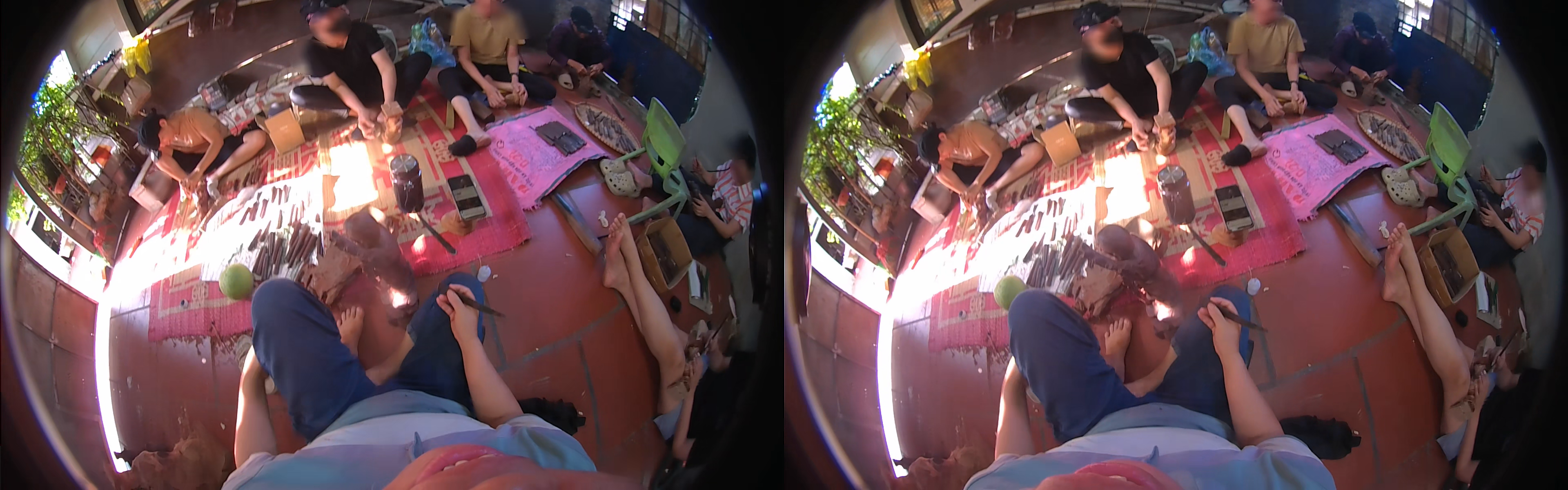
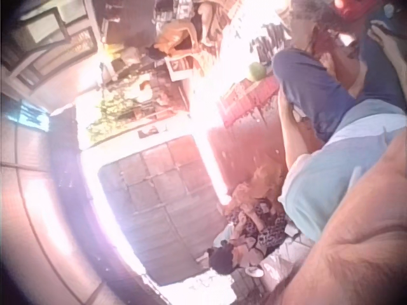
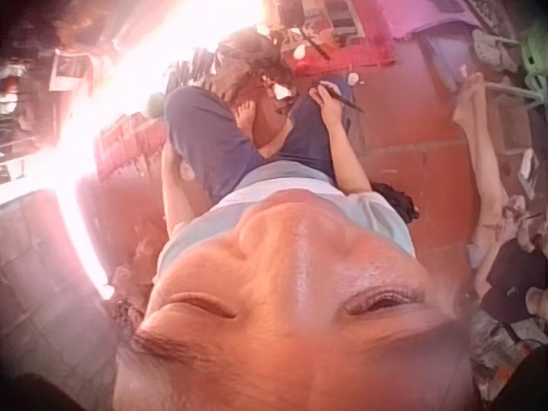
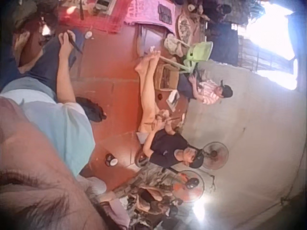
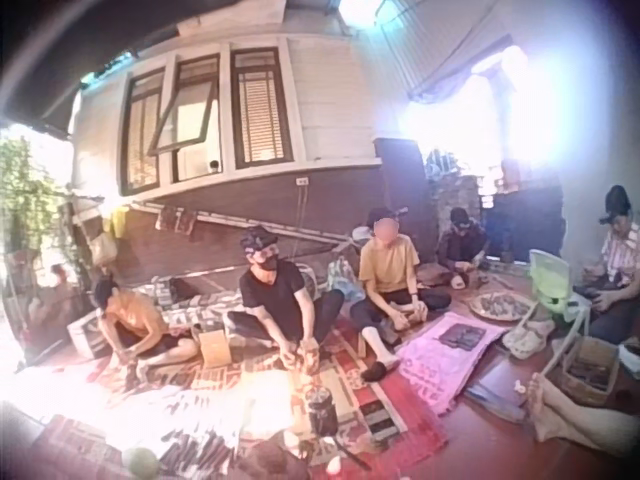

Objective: The person sits on the floor and carves a piece of dark wood using a knife. They hold the wood in their left hand and use the knife in their right hand to shape it. The person occasionally pauses to inspect the wood or adjust their grip.

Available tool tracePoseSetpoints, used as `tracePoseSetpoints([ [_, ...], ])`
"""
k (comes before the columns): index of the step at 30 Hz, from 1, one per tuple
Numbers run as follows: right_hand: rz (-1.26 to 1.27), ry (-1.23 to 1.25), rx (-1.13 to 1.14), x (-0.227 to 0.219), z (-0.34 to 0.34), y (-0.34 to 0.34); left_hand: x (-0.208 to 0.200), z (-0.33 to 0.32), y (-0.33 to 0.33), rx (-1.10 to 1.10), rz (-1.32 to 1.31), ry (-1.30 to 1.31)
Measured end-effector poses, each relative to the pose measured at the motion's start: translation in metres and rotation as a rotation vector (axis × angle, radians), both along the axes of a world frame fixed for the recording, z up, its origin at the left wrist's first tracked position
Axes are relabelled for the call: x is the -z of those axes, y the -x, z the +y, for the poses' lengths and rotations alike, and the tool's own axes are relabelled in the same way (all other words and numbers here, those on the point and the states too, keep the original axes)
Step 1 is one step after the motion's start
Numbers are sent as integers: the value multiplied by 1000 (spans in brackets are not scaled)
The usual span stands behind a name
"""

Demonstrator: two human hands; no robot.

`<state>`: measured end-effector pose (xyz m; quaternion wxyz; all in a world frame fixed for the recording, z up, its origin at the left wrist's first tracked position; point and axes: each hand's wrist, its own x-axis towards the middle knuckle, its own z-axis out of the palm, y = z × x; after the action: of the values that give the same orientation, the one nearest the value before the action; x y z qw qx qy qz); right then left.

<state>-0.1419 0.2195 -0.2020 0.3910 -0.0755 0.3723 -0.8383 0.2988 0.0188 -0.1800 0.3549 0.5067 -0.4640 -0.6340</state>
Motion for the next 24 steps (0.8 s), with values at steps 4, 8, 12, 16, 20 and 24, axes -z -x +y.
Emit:
tracePoseSetpoints([
  [4,22,-54,-30,-1,-5,-2,-179,30,110,148,-34,35],
  [8,37,-74,11,-5,-8,3,-216,2,168,396,117,297],
  [12,94,-101,51,-45,-6,5,-235,-21,232,856,-178,711],
  [16,263,-13,98,-128,-18,6,-242,-30,265,1153,-274,598],
  [20,420,59,-12,-185,-47,-6,-239,-48,275,1330,-236,447],
  [24,882,-175,-35,-207,-85,-32,-211,-66,272,1347,-121,482],
])
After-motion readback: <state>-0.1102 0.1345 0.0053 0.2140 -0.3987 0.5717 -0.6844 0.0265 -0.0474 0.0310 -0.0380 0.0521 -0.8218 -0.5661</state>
